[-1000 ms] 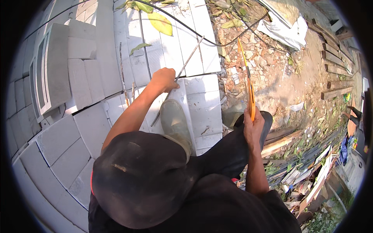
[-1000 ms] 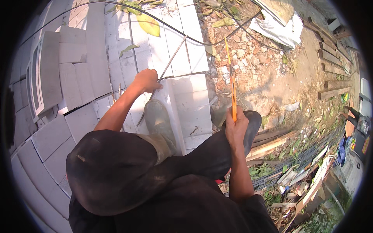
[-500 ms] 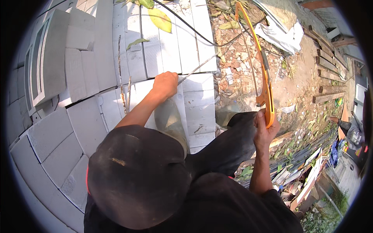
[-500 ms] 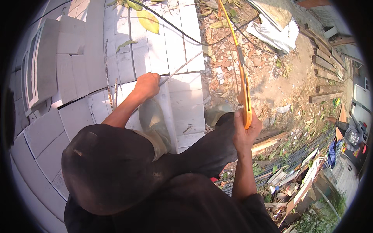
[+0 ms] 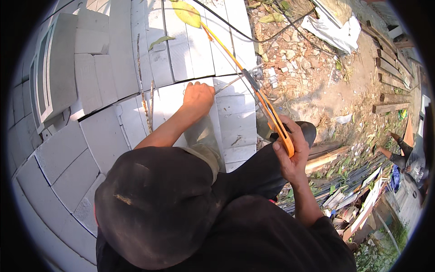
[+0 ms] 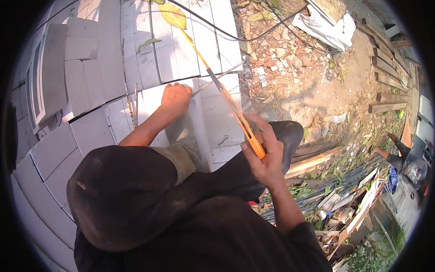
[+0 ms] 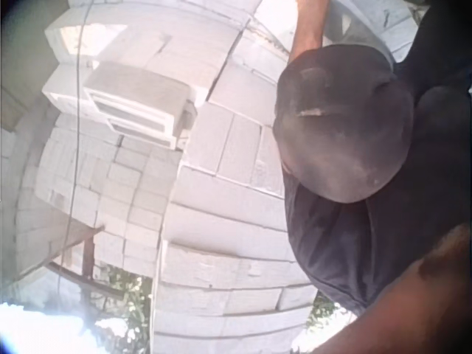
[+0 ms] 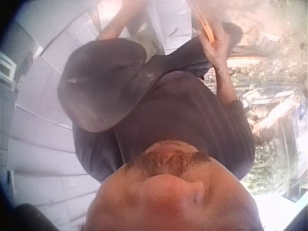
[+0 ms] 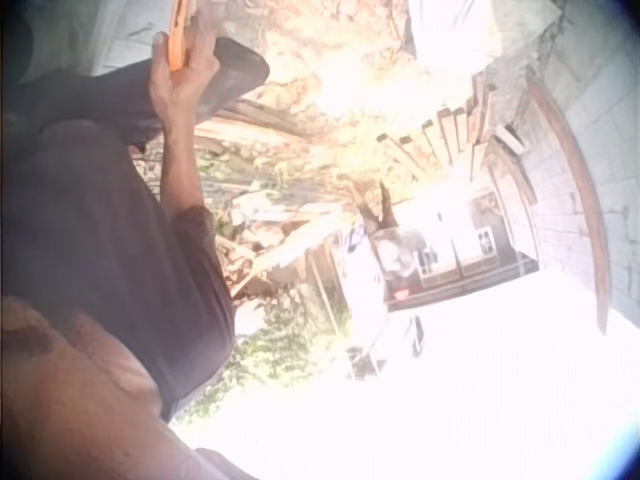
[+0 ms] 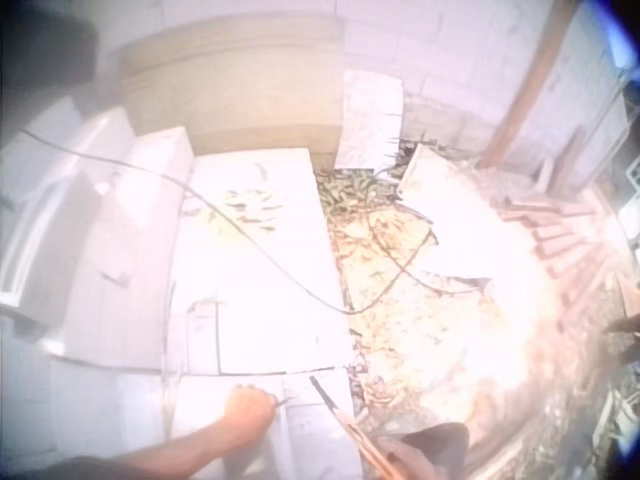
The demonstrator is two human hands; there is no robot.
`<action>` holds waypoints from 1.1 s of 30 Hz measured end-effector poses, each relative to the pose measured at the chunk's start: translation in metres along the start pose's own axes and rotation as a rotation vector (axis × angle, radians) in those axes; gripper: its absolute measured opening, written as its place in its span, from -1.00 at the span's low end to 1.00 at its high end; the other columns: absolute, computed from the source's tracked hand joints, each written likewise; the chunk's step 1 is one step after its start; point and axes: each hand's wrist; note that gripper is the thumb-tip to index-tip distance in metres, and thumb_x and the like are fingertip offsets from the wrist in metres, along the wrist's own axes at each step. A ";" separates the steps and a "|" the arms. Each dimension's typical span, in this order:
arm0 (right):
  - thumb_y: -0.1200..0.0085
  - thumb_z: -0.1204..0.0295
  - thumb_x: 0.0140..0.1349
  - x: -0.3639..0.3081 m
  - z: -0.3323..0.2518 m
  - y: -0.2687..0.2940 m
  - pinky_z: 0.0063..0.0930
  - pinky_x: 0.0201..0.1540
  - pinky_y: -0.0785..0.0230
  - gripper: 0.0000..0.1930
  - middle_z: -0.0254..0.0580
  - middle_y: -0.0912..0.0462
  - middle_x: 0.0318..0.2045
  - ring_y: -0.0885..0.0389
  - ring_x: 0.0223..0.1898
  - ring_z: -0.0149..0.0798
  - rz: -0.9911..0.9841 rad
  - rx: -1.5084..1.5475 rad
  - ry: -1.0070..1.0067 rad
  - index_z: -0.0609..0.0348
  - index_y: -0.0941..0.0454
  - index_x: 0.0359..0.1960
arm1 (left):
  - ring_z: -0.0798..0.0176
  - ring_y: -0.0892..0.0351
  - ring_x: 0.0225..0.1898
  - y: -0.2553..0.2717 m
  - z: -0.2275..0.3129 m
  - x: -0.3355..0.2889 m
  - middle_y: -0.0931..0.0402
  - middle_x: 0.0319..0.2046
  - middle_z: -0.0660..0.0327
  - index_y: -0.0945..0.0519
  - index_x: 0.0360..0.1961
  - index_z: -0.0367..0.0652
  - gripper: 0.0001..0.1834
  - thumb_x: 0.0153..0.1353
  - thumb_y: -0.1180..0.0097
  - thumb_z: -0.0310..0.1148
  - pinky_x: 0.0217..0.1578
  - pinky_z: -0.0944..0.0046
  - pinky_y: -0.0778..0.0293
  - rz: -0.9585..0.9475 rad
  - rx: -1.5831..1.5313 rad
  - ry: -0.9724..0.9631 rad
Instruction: The person measures a metal rod with a tape measure, marks it, and then saws through it using a hacksaw.
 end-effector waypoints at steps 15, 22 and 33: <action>-0.18 0.58 0.33 -0.021 0.001 -0.025 -0.49 0.13 -0.44 -0.49 0.12 -0.63 0.22 -0.69 0.08 -0.33 -0.124 0.041 -0.095 0.40 -0.45 0.32 | -0.13 -0.74 -0.21 0.000 -0.006 0.008 -0.70 -0.35 -0.08 -0.71 -0.27 -0.25 -0.82 0.15 -0.32 -0.38 -0.14 -0.01 -0.63 -0.030 -0.199 -0.028; -0.20 0.58 0.30 -0.028 -0.004 -0.028 -0.47 0.10 -0.48 -0.43 0.12 -0.71 0.06 -0.74 0.05 -0.28 -0.117 0.034 -0.219 0.29 -0.42 0.37 | -0.15 -0.74 -0.20 -0.001 -0.008 0.008 -0.71 -0.34 -0.08 -0.72 -0.28 -0.23 -0.74 0.14 -0.40 -0.25 -0.12 -0.01 -0.63 -0.063 -0.229 0.004; -0.28 0.47 0.22 -0.039 0.026 -0.018 -0.25 -0.16 -0.61 -0.37 0.15 -0.75 -0.13 -0.76 -0.24 0.15 -0.117 0.073 -0.170 0.20 -0.43 0.37 | -0.11 -0.75 -0.22 -0.006 0.000 0.018 -0.71 -0.32 -0.07 -0.69 -0.31 -0.20 -0.88 0.13 -0.20 -0.45 -0.17 -0.03 -0.61 -0.092 -0.140 0.027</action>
Point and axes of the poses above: each hand's wrist, its own x-axis towards the middle knuckle, its own y-axis out of the back of the hand, z = x × y
